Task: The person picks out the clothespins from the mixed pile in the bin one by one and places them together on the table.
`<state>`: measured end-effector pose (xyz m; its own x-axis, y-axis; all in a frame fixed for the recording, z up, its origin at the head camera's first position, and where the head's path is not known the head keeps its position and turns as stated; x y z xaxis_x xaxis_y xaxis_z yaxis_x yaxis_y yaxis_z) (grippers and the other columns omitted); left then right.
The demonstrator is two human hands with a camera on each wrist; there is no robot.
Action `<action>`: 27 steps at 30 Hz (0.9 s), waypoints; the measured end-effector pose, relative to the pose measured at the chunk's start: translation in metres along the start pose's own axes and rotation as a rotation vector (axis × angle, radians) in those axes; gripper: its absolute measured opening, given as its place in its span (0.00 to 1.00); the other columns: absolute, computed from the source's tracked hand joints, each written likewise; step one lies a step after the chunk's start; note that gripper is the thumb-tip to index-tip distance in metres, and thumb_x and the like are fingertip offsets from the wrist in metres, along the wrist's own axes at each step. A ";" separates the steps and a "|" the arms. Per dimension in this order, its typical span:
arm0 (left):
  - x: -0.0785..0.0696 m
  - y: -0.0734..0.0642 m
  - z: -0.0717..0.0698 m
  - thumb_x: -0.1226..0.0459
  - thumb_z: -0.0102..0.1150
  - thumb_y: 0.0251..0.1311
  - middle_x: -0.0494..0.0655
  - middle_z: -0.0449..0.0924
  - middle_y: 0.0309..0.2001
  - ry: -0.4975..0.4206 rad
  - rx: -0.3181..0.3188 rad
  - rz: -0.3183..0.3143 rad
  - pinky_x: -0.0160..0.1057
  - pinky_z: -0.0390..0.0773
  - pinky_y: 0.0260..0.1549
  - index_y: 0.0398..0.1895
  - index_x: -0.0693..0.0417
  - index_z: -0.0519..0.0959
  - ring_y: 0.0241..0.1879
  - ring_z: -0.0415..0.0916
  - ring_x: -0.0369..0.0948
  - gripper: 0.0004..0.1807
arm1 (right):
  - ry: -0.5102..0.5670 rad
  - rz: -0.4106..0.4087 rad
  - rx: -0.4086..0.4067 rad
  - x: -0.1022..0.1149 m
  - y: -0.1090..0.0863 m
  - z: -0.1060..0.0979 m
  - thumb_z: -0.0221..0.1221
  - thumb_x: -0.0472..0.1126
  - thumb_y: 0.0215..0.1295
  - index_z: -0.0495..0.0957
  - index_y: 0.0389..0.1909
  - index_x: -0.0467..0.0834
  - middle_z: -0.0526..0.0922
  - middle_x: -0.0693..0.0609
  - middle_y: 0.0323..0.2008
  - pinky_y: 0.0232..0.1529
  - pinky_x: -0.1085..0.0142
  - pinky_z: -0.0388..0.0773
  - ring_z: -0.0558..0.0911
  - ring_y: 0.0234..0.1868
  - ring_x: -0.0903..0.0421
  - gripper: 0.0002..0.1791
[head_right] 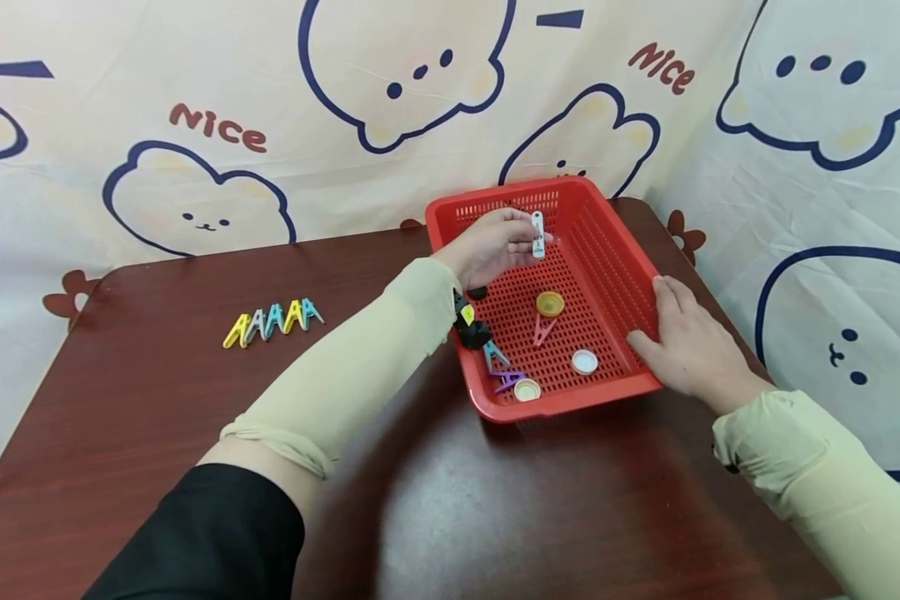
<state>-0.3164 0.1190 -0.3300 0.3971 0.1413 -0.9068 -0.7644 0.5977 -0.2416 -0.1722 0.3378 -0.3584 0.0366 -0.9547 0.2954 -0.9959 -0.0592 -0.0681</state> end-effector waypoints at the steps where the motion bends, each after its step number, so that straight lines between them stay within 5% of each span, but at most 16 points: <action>1: 0.000 0.000 -0.002 0.73 0.52 0.76 0.60 0.79 0.50 -0.001 -0.013 0.001 0.52 0.72 0.64 0.45 0.62 0.74 0.38 0.79 0.44 0.02 | 0.001 0.001 -0.001 0.000 0.000 0.000 0.52 0.45 0.74 0.42 0.77 0.24 0.49 0.23 0.72 0.54 0.27 0.69 0.62 0.62 0.26 0.44; 11: -0.003 -0.002 -0.009 0.73 0.52 0.76 0.53 0.77 0.44 -0.051 -0.054 0.010 0.46 0.79 0.56 0.48 0.57 0.71 0.40 0.79 0.44 0.05 | 0.002 0.008 0.004 0.003 0.001 0.000 0.52 0.45 0.75 0.41 0.77 0.24 0.49 0.23 0.72 0.56 0.27 0.68 0.62 0.63 0.26 0.44; 21: -0.011 -0.012 -0.009 0.73 0.50 0.76 0.53 0.76 0.47 -0.093 -0.037 0.017 0.49 0.75 0.62 0.52 0.55 0.70 0.41 0.79 0.46 0.08 | -0.001 0.013 0.017 0.003 0.003 -0.001 0.53 0.45 0.74 0.41 0.77 0.25 0.48 0.23 0.72 0.55 0.27 0.69 0.61 0.64 0.26 0.45; 27: -0.015 -0.022 -0.023 0.74 0.50 0.76 0.55 0.76 0.49 -0.116 -0.056 0.030 0.51 0.73 0.64 0.52 0.55 0.68 0.45 0.78 0.47 0.09 | 0.007 0.015 0.029 0.001 0.001 0.000 0.53 0.45 0.74 0.40 0.77 0.25 0.48 0.23 0.73 0.56 0.27 0.68 0.60 0.64 0.26 0.45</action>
<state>-0.3174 0.0854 -0.3188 0.4268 0.2508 -0.8689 -0.8028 0.5474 -0.2363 -0.1733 0.3368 -0.3584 0.0210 -0.9533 0.3012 -0.9935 -0.0535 -0.1001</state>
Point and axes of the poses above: each hand's wrist, its own y-axis towards the middle knuckle, its own z-axis out of the palm, x = y × z, the point moved 5 cm from there along y, towards the middle knuckle
